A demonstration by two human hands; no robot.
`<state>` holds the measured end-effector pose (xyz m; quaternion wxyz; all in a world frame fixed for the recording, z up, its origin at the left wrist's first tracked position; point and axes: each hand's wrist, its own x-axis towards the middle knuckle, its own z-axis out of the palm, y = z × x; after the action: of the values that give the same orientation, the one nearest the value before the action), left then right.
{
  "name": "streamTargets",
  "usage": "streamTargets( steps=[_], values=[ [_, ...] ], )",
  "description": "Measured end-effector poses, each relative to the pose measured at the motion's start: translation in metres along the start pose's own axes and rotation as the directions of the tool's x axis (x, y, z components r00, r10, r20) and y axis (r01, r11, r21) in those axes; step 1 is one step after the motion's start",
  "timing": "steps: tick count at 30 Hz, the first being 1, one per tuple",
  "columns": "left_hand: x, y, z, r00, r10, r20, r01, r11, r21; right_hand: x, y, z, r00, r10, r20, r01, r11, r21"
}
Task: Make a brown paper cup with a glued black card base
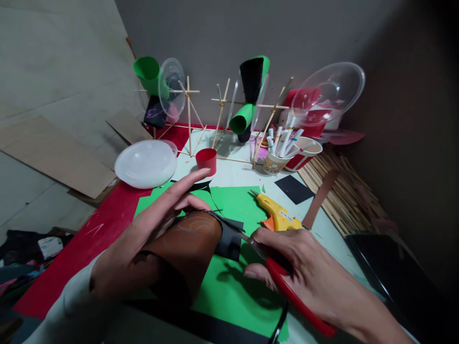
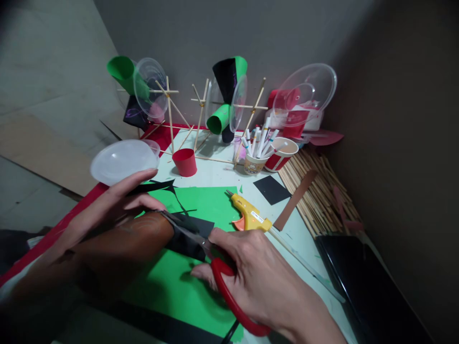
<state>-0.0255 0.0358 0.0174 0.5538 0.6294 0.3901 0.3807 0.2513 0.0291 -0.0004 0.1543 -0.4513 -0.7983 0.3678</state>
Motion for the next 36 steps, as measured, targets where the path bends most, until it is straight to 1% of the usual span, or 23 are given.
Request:
streamTargets(
  steps=[5,9,13,15,20,27,32,34,36],
  values=[
    [0.0011,-0.0019,-0.0010,0.999,0.000,0.043,0.001,1.000,-0.026,-0.0018,0.0024,0.0013,0.999,-0.037,0.005,0.037,0.999,0.000],
    [0.0054,-0.0046,-0.0041,1.000,0.027,0.011,-0.027,1.000,-0.014,-0.0014,0.0005,0.0029,0.998,-0.064,-0.019,0.064,0.998,0.016],
    [0.0085,-0.0073,-0.0046,0.998,0.059,-0.023,-0.059,0.998,-0.035,-0.0014,-0.0010,0.0033,0.999,-0.047,-0.022,0.047,0.999,0.002],
    [0.0082,-0.0079,-0.0036,0.997,0.056,-0.062,-0.058,0.998,-0.032,-0.0010,-0.0013,0.0029,0.999,-0.037,-0.018,0.036,0.999,-0.009],
    [0.0044,-0.0082,-0.0006,0.997,0.042,-0.064,-0.041,0.999,0.016,0.0014,-0.0014,0.0017,1.000,-0.022,-0.022,0.022,1.000,-0.020],
    [0.0029,-0.0098,-0.0013,1.000,0.016,0.001,-0.016,1.000,-0.013,0.0019,-0.0001,0.0026,0.998,-0.053,-0.030,0.053,0.998,-0.021],
    [0.0034,-0.0058,-0.0011,0.998,-0.057,0.007,0.057,0.998,0.007,0.0007,0.0006,0.0020,0.995,-0.086,-0.047,0.082,0.993,-0.081],
    [0.0034,-0.0034,0.0001,0.999,-0.037,0.022,0.037,0.999,-0.012,-0.0005,0.0016,0.0016,0.995,-0.096,-0.041,0.092,0.991,-0.094],
    [0.0035,-0.0014,0.0011,1.000,0.000,0.013,0.000,1.000,-0.020,-0.0017,0.0028,0.0013,0.996,-0.093,-0.018,0.090,0.991,-0.102]
  ],
)
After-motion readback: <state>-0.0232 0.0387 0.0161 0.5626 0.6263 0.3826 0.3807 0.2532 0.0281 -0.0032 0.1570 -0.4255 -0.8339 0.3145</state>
